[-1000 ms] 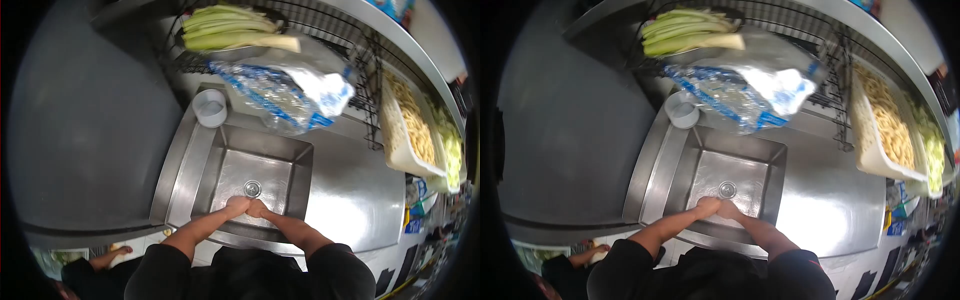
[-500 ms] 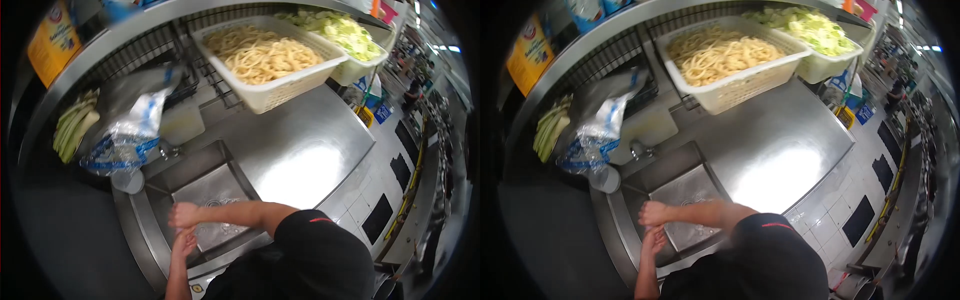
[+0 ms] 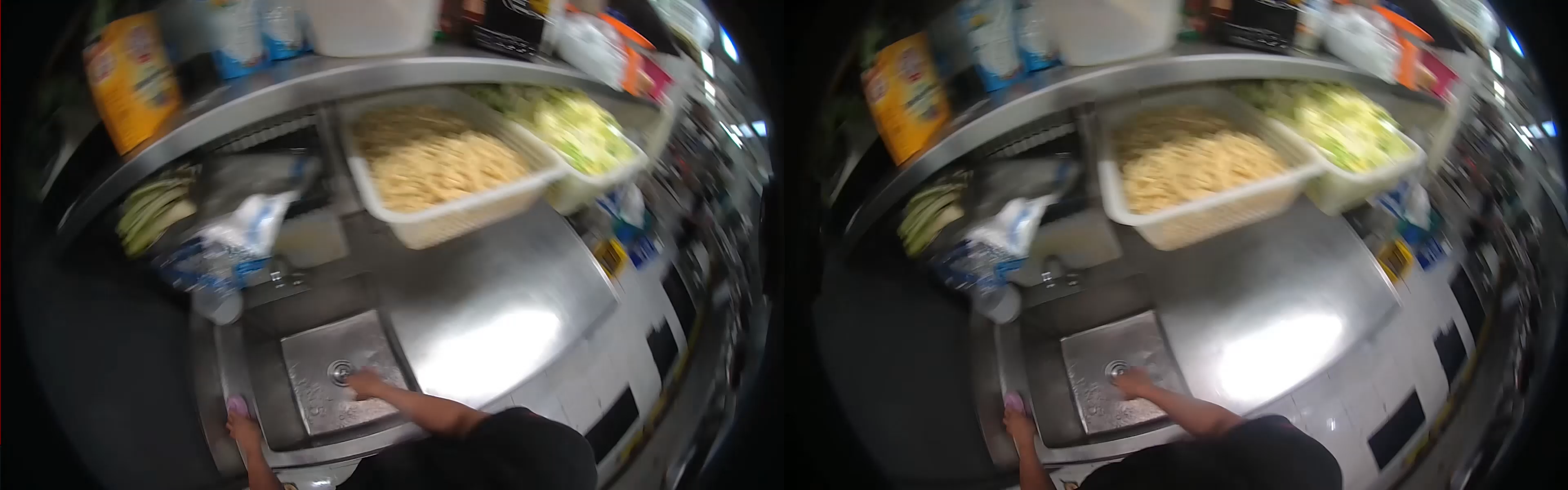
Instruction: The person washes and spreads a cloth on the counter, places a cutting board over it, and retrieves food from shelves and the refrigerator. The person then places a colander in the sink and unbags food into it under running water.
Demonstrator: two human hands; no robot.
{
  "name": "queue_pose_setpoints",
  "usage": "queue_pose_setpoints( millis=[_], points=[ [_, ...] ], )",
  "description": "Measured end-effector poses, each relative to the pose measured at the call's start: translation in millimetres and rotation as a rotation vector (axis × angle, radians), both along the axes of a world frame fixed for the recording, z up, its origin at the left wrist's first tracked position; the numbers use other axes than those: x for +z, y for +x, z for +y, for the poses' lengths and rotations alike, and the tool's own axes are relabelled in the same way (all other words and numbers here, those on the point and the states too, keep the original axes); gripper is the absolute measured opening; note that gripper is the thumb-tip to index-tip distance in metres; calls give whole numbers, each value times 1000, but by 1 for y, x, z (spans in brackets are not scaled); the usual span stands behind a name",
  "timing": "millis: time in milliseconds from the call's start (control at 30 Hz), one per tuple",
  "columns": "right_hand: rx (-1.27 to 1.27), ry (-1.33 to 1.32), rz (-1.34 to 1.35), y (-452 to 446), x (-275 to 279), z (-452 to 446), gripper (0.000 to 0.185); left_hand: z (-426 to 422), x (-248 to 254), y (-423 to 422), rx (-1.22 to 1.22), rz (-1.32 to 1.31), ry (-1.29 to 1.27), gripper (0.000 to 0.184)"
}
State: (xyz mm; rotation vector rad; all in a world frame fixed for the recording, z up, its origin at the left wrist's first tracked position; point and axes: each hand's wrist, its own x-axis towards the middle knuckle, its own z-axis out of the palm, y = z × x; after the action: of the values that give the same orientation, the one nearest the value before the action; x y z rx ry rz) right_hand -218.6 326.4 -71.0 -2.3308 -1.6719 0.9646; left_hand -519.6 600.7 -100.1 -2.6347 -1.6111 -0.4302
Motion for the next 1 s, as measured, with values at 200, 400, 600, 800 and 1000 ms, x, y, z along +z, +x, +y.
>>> queue_pose_setpoints(
  millis=[200,400,600,800,1000],
  points=[
    [-4,156,546,45,-22,-101,39,-15,11,1,423,83,-142,50],
    [125,500,433,85,5,-173,41,-98,19,31,291,-20,121,67],
    [25,647,391,155,57,-300,37,-288,45,147,168,135,-280,60],
    [-352,712,693,286,102,-544,50,-364,43,181,-20,578,-406,52],
    [-1345,1184,630,406,42,-835,24,-334,79,160,-121,468,-818,71]
  ],
)
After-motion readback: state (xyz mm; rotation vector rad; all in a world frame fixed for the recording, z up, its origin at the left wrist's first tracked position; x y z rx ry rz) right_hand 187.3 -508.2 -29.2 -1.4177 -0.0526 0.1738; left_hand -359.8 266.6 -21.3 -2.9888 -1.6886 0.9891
